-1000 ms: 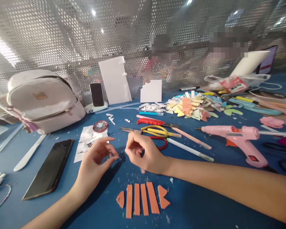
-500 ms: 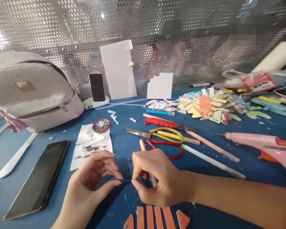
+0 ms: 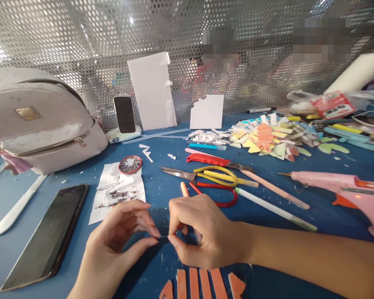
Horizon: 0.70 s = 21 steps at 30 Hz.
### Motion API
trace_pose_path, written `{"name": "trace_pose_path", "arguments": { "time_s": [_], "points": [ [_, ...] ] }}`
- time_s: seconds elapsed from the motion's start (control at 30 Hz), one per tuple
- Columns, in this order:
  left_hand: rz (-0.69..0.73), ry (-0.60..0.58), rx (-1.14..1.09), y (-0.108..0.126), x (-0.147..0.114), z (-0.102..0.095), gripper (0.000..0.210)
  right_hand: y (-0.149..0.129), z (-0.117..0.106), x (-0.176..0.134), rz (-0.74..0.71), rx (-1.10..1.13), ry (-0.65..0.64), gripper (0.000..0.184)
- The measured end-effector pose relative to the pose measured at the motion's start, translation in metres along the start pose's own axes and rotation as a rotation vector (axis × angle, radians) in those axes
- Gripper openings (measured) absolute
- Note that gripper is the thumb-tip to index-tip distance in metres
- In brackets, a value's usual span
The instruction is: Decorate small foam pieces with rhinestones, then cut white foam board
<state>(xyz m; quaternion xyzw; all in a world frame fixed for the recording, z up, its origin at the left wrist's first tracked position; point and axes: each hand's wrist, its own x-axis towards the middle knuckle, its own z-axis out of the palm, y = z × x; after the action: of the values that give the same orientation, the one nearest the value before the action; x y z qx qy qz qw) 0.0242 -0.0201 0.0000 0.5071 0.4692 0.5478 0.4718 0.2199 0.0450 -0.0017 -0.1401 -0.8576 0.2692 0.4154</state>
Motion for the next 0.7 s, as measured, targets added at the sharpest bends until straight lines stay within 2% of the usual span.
{"name": "trace_pose_path", "arguments": {
  "time_s": [0.4, 0.7],
  "points": [
    [-0.008, 0.028, -0.006, -0.0002, -0.0014, 0.0013, 0.033, -0.0006, -0.0011, -0.0002, 0.011, 0.021, -0.02, 0.016],
    [-0.005, -0.004, -0.001, -0.0005, -0.0013, 0.0003, 0.033, -0.0011, -0.0009, 0.0009, 0.011, 0.014, -0.021, 0.014]
  ]
}}
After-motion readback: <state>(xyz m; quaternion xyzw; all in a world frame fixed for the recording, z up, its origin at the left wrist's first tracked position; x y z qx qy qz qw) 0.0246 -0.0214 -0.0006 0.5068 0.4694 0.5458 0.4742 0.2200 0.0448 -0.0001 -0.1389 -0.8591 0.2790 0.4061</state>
